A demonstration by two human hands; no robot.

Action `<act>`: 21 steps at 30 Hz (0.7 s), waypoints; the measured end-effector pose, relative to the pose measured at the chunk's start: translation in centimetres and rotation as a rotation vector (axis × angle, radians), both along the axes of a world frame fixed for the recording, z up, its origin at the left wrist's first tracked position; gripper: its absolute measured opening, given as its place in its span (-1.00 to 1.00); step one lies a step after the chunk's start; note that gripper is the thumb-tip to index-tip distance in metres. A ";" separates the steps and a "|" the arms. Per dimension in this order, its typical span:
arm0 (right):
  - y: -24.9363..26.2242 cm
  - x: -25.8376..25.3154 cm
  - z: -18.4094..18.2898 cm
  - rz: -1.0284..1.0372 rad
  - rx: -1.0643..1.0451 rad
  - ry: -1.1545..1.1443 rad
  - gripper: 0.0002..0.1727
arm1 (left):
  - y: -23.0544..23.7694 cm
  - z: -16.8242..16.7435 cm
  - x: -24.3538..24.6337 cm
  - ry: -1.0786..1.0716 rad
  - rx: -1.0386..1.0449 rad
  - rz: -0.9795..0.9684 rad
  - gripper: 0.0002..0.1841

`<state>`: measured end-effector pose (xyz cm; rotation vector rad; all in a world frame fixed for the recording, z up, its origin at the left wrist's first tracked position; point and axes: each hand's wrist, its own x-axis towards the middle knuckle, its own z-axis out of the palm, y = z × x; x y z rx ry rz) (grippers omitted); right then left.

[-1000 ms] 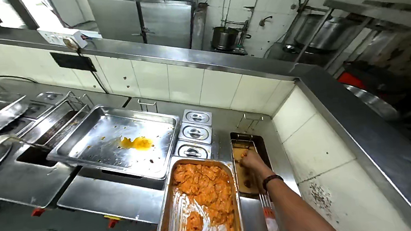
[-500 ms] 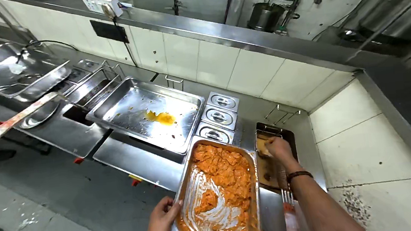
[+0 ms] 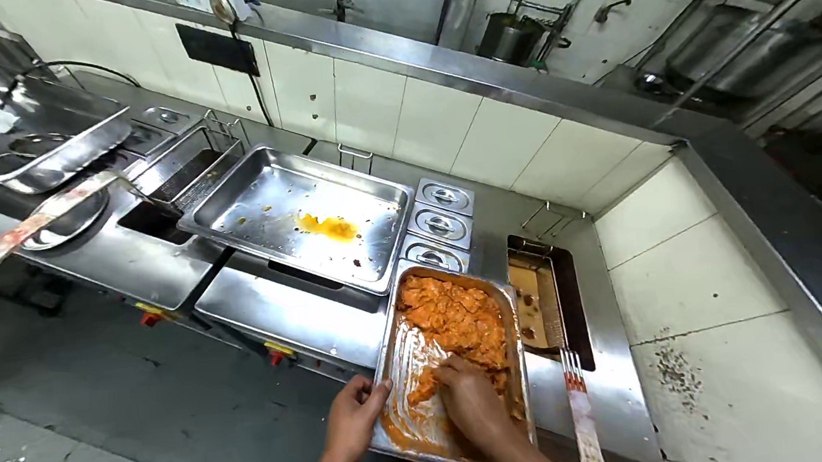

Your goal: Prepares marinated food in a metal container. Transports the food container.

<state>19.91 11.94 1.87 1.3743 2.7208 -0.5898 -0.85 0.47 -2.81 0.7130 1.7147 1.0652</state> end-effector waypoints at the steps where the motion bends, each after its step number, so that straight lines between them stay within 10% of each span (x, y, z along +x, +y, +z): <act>1: -0.6 0.0 0.1 -0.051 0.027 -0.037 -0.75 | 0.0 -0.1 -0.1 -0.001 0.000 -0.005 -0.52; 7: 1.1 1.2 4.0 -0.114 -0.388 -0.233 -0.71 | 0.2 -0.4 -0.1 -0.011 -0.014 -0.014 -0.49; 15: 0.8 -0.3 4.8 -0.986 -1.174 0.995 -0.45 | 0.3 -0.5 -0.4 -0.001 -0.018 -0.055 -0.47; 21: -0.1 -1.2 3.5 -1.048 -1.384 1.548 -0.57 | 0.4 -0.7 -0.5 -0.002 -0.002 -0.054 -0.49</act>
